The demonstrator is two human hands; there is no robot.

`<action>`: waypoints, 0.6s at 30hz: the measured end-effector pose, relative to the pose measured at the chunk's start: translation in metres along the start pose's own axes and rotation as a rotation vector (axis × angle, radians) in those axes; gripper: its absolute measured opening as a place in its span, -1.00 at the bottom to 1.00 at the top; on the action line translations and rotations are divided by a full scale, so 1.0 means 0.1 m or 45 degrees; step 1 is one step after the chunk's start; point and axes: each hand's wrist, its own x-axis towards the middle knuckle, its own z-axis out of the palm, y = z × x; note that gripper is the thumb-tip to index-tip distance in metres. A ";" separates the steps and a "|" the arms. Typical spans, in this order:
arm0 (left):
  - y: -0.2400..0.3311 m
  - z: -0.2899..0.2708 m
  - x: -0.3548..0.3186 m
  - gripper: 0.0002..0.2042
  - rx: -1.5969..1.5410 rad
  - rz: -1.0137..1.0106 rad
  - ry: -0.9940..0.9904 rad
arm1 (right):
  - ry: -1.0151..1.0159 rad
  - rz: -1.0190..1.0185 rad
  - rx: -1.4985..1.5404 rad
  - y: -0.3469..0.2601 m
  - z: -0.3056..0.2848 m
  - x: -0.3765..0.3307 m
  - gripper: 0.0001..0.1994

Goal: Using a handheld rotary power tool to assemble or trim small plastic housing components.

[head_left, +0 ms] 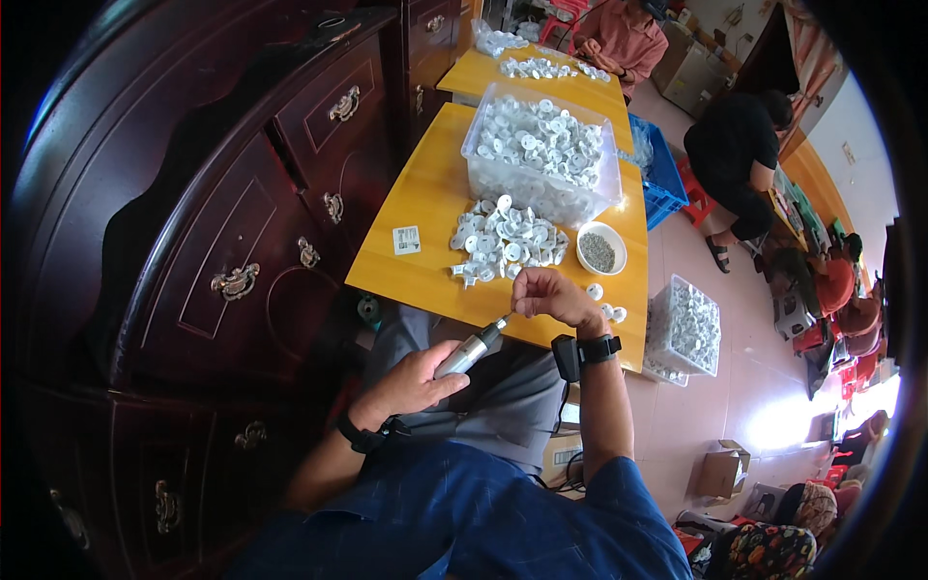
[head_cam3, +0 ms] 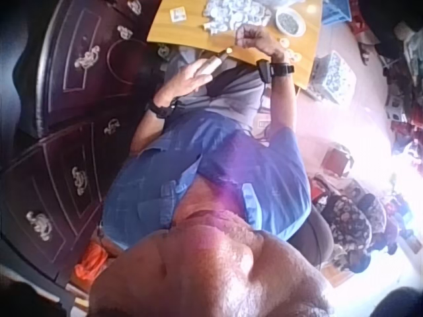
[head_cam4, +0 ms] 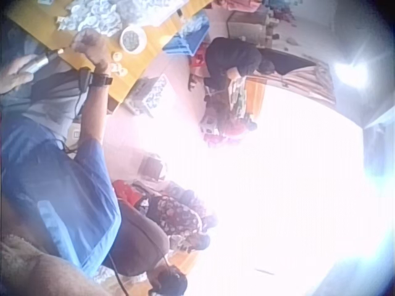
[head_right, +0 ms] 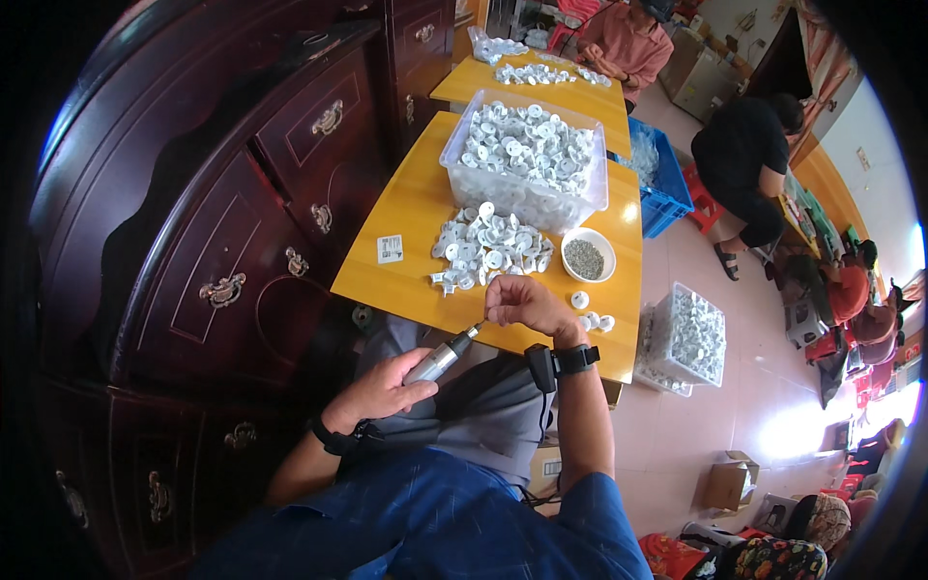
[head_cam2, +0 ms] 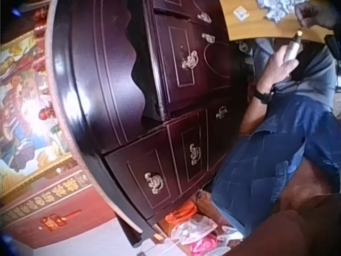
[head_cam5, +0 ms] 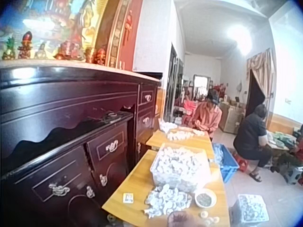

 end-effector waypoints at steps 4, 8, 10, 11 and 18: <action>-0.21 0.05 0.08 -0.51 0.368 0.491 0.212 | 0.028 0.045 0.040 0.06 0.01 0.02 -0.91; -0.07 0.04 0.01 -0.51 0.099 0.126 0.103 | 0.131 -0.011 0.071 0.13 0.12 0.06 -0.88; -0.05 0.04 0.00 -0.58 0.076 0.049 0.148 | 0.166 0.013 0.131 0.09 0.22 0.10 -0.86; -0.06 0.04 0.00 -0.58 0.074 0.046 0.150 | 0.248 -0.004 0.108 0.06 0.28 0.12 -0.84; -0.15 0.01 -0.02 -0.55 -0.109 0.030 0.214 | 0.859 -0.051 -0.599 0.30 0.21 0.32 -0.75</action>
